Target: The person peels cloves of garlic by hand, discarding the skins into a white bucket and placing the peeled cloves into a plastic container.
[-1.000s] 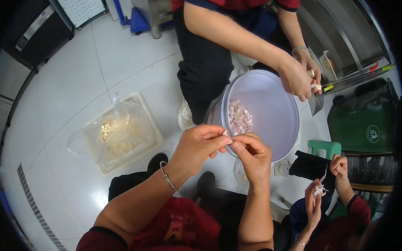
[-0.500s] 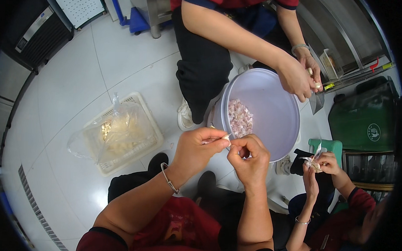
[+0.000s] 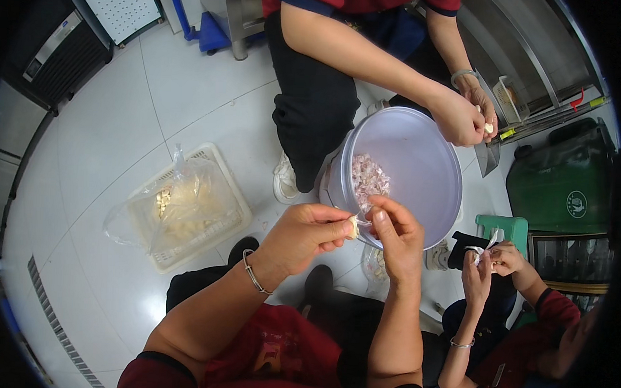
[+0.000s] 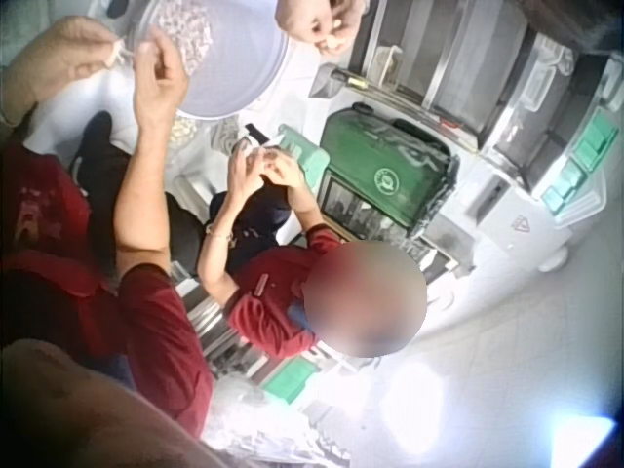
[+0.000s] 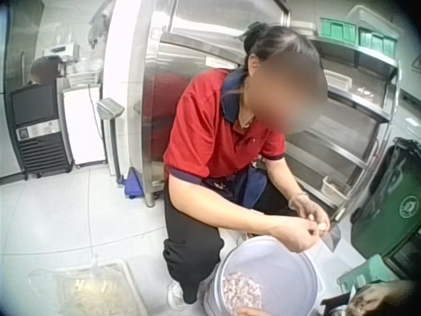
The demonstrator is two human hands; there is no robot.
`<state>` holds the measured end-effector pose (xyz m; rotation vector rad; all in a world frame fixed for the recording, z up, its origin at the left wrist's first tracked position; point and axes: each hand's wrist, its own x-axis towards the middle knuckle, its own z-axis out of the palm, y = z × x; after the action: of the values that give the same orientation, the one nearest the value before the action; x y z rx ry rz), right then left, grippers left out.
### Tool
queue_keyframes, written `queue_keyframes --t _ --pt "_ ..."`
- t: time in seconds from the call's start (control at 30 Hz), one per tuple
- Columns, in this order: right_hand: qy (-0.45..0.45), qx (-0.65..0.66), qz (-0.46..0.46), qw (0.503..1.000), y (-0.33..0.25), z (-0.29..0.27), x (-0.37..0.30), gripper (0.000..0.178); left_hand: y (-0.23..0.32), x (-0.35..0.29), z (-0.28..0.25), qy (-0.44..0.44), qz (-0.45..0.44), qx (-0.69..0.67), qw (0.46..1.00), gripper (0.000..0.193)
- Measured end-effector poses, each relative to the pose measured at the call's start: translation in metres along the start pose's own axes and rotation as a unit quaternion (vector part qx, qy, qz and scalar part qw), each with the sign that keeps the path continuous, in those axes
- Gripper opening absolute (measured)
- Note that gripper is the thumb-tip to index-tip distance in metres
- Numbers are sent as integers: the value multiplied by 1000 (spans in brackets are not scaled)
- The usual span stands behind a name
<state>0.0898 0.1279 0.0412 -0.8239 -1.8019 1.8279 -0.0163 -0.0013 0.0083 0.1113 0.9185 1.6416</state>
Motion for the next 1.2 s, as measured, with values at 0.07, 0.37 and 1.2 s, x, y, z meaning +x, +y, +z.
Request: queue_keyframes --t 0.07,0.37,1.2 --pt "-53 -34 -51 997 5 -3 -1 20 2 -1 2 2 4 8 1000 22" --pt "-18 -138 -91 986 11 3 -2 8 0 -4 13 38 91 159 982 27" --pt "-96 216 145 961 13 -1 4 18 6 -5 15 49 68 -22 996 26"
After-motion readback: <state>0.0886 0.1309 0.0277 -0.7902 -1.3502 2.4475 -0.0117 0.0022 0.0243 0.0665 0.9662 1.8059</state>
